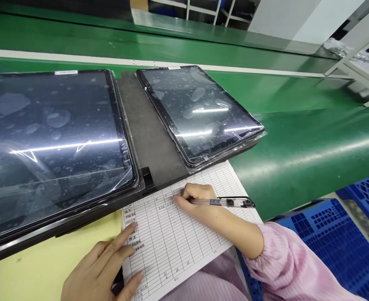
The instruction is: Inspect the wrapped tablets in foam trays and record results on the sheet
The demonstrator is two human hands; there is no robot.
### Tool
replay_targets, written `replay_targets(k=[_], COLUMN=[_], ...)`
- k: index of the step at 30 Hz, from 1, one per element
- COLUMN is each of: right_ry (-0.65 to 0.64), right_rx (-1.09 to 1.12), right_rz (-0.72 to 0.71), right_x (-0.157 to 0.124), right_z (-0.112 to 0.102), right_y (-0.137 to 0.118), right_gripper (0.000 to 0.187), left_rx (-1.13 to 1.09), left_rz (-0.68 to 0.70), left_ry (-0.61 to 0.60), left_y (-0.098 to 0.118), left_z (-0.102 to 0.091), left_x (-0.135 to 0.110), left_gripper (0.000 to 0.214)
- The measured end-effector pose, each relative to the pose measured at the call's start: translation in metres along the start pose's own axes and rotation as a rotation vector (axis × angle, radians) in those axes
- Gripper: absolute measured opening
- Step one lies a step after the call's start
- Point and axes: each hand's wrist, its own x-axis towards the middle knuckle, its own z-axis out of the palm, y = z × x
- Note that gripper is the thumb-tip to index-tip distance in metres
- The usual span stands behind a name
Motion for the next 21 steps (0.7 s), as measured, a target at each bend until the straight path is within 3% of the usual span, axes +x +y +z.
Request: replay_targets(k=[6,14,18,21], right_ry=[0.001,0.006,0.048,0.079], right_rx=[-0.004,0.053,0.163,0.355], right_rz=[-0.04,0.016,0.143,0.125], right_x=[0.0015,0.0003,0.0011,-0.0003], right_z=[0.0008,0.0024,-0.0014,-0.0065], right_y=[-0.0006,-0.0001,0.0002,0.0038], right_gripper=[0.033,0.034,0.032,0.03], left_rx=[0.02,0.008,-0.001,-0.009], left_rz=[0.034,0.029,0.019,0.011], left_ry=[0.008,-0.001,0.032,0.048], left_y=[-0.0023,-0.0014,0.0008,0.0023], left_z=[-0.0002,-0.0011,-0.0025,-0.0025], left_x=[0.002,0.0018,0.0055,0.0053], left_gripper=[0.021,0.02,0.019,0.018])
